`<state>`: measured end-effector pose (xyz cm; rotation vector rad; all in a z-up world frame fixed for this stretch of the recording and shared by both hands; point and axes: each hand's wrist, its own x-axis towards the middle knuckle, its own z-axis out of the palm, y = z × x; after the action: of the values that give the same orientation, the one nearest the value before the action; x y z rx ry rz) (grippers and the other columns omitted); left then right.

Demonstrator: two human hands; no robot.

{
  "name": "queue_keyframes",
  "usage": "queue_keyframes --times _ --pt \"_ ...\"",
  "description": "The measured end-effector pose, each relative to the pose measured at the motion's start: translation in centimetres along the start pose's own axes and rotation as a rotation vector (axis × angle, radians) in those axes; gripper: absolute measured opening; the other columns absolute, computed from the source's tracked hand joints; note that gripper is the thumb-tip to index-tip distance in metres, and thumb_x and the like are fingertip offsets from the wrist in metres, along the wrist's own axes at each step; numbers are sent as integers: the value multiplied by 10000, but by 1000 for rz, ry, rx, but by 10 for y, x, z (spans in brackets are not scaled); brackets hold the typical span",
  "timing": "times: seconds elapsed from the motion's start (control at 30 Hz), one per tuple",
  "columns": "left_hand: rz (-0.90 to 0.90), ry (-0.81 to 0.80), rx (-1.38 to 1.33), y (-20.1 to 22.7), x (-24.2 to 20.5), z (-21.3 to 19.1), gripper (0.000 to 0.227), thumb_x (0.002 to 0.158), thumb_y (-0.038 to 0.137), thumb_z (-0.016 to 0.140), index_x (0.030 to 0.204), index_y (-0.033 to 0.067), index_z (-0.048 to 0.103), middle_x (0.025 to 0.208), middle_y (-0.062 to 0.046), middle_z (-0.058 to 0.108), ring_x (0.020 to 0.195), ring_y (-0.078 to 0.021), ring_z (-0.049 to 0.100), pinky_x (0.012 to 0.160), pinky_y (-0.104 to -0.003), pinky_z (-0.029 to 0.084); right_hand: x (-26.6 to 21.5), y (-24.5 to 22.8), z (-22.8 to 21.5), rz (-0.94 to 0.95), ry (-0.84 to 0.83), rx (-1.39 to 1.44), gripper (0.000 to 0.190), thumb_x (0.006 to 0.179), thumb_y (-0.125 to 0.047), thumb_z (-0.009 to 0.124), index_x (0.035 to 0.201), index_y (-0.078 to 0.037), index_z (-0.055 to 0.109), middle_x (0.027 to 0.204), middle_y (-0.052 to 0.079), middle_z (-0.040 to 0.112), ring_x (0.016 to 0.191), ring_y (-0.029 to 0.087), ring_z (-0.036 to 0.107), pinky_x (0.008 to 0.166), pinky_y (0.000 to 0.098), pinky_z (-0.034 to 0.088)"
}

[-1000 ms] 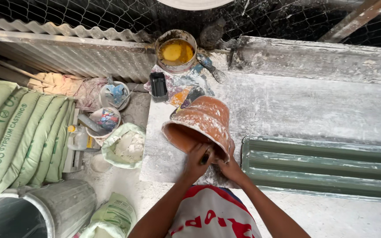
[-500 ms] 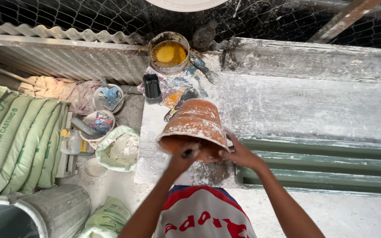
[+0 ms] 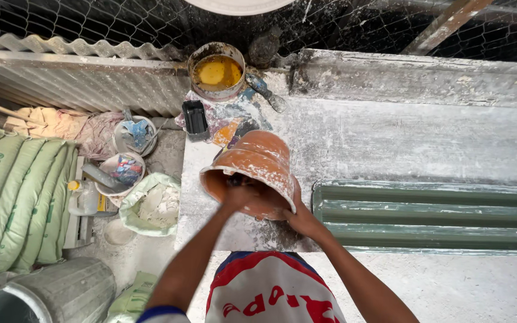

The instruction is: The person scrapes residual white paste from a bucket, then uses a brush to apply a yellow liquid from a can onto a long green corrugated mold. The person repeatedly brushes the liquid along the mold's surface to coat it.

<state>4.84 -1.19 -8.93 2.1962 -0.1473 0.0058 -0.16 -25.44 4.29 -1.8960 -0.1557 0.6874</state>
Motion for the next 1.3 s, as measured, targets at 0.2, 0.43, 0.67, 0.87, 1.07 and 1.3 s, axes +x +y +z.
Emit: queue_keyframes --times 0.2,0.43,0.67,0.87,1.07,1.3 --pt "149 245 269 15 -50 23 332 640 311 794 753 34 649 767 -235 660 762 -441 654 684 -544 511 -3 31 39 9 81 96 1023 945 -9 501 1590 -291 -242 1649 251 248 1524 343 285 1218 401 268" --pt "34 139 13 1 -73 -33 137 873 81 688 1003 39 690 877 -185 697 809 -378 670 707 -477 529 2 54 46 26 65 113 1020 949 -111 552 1591 -235 -231 1576 272 375 1453 369 417 1176 388 327" --pt "-27 264 -288 73 -84 -16 236 918 208 697 1035 5 664 913 -182 701 819 -329 681 735 -411 553 2 20 12 -96 -50 -147 1075 921 -206 690 1586 -163 -153 1628 269 243 1515 372 266 1224 420 266" --pt "-91 -82 281 35 -31 -54 238 861 249 777 821 24 711 770 -210 684 737 -399 663 668 -490 530 -8 -18 -1 -167 70 -293 1138 805 -119 694 1611 -151 -109 1662 274 104 1554 398 154 1250 441 216" --pt "-242 241 -85 42 -23 9 195 904 221 704 874 28 702 812 -188 698 754 -365 675 682 -458 539 2 24 55 19 73 -95 1047 910 -165 599 1592 -121 -194 1483 315 411 1350 425 465 1113 443 403" --pt "11 65 -17 3 -33 -44 163 926 188 695 925 25 689 892 -193 704 824 -364 686 734 -439 551 12 82 56 -26 80 -120 531 1058 -300 594 1493 -88 374 1255 259 696 1149 366 734 1013 439 566"
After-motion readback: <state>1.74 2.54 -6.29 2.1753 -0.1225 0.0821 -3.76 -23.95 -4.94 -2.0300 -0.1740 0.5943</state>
